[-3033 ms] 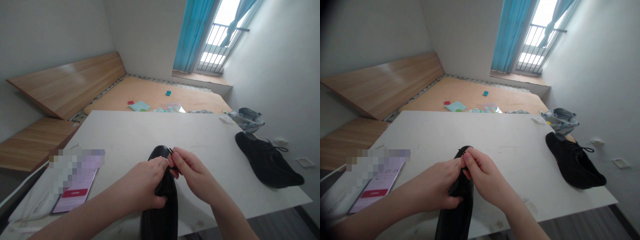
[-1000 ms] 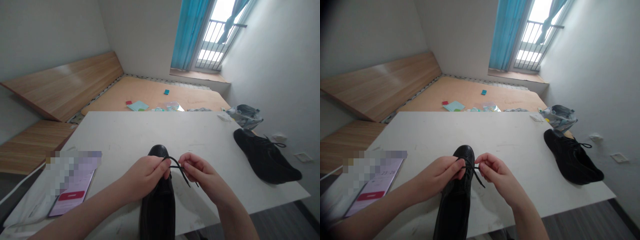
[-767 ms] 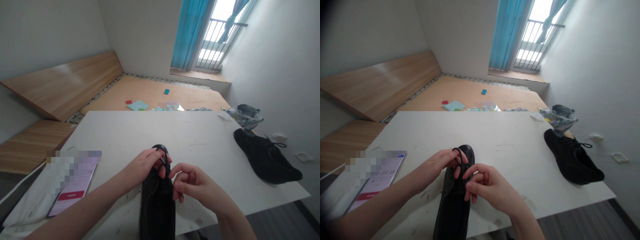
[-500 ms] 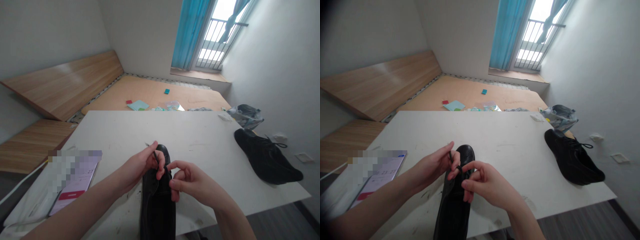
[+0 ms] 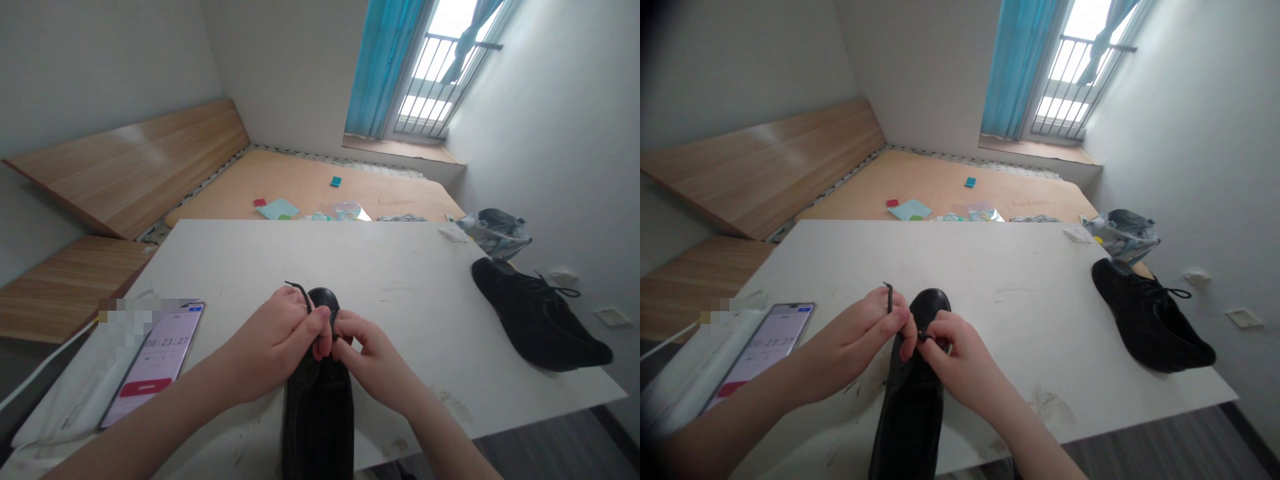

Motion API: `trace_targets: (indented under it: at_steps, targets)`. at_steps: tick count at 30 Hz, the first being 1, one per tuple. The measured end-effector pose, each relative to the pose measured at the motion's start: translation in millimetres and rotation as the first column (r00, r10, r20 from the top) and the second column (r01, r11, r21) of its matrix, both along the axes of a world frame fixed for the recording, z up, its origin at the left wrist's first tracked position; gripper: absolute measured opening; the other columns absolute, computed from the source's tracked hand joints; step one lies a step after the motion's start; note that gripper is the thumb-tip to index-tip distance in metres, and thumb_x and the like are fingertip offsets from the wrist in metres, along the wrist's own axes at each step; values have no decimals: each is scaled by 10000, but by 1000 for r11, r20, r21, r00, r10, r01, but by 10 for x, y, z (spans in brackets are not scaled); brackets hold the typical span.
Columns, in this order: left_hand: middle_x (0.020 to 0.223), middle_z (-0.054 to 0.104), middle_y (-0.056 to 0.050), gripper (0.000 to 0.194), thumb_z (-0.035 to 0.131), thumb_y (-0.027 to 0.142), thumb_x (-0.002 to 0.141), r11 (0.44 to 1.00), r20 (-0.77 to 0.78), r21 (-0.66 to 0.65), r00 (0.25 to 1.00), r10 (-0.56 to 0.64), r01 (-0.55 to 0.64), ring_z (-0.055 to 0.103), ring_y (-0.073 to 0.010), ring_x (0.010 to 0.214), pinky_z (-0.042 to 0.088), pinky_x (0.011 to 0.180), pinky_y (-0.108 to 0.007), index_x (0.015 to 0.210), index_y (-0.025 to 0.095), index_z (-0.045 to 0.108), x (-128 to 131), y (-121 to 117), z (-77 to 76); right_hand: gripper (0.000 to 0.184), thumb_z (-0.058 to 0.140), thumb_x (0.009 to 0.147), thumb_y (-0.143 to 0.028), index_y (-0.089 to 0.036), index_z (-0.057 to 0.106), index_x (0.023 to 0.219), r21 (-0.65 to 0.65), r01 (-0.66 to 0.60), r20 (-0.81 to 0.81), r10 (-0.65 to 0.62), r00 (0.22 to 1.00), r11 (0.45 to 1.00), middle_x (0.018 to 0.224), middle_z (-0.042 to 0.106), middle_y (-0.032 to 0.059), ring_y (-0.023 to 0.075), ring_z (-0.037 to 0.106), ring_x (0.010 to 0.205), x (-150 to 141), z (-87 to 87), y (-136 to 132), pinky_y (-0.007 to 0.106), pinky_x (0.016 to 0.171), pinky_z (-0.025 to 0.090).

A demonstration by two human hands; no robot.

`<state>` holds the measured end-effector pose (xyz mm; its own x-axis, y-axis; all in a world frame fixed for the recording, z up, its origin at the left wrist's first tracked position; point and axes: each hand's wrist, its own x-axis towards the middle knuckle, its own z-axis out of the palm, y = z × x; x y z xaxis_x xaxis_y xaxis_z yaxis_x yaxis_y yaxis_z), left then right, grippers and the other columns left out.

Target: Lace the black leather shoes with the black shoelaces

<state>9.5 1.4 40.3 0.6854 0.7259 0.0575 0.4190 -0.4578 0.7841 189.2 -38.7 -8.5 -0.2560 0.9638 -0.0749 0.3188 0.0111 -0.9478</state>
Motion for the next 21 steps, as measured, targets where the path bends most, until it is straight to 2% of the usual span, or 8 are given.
trace_targets:
  at_steps: [2,4,9,11,13,16,18,21]
  targets:
    - [718,675,13,521,259,300,1001,997,-52,58,997,-52,55,583,-177,762,385,892,-336,687,215,666,-47,12,33,153,617,877,-323,-208,670,792,-50,-43,-153,35,988,998,819,592,26,194,513,804,34,15,-17,317,746,397]
    - [745,684,19,513,265,284,1007,994,-74,60,993,-90,95,601,-171,779,392,885,-321,717,219,684,-78,12,59,169,646,880,-374,-208,675,880,-148,-82,-331,29,943,986,841,606,23,201,533,855,77,21,-33,325,803,395]
    - [833,692,24,469,297,266,1016,988,-55,53,988,-141,144,626,-146,818,417,834,-271,767,219,692,-105,-9,91,334,623,923,-467,-198,590,729,-229,-113,-643,-63,763,967,892,654,39,194,568,884,112,41,-73,324,858,399]
    - [862,690,22,468,297,278,1025,989,-70,7,987,-147,148,628,-145,839,424,824,-257,771,219,686,-139,1,88,319,631,916,-477,-211,579,747,-234,-135,-732,-82,677,963,828,657,36,210,599,904,136,66,-91,336,872,416]
    - [964,693,17,473,304,311,1029,988,-116,-51,981,-154,149,627,-157,901,423,846,-256,771,225,690,-200,26,83,303,640,911,-474,-226,568,752,-217,-134,-771,-85,632,967,632,565,-12,198,607,799,200,82,-108,343,870,430]
    - [1047,679,12,476,330,375,1022,981,-251,-145,954,-165,131,623,-179,951,418,866,-264,781,248,721,-312,81,88,340,648,908,-481,-223,540,716,-184,-135,-695,-32,719,974,519,361,-83,129,440,538,355,56,-121,371,895,431]
    - [963,685,0,475,355,401,1008,968,-368,-223,910,-189,111,635,-197,913,421,846,-274,777,263,746,-368,124,95,376,616,925,-502,-214,531,699,-172,-105,-564,-11,825,980,548,354,-83,113,358,517,456,9,-118,383,906,420]
    - [847,703,-21,471,392,419,980,949,-471,-306,854,-222,78,653,-222,831,425,786,-290,734,259,760,-405,187,83,377,524,966,-529,-212,562,765,-181,-41,-361,-27,932,983,572,368,-66,130,374,551,553,-68,-96,376,834,427]
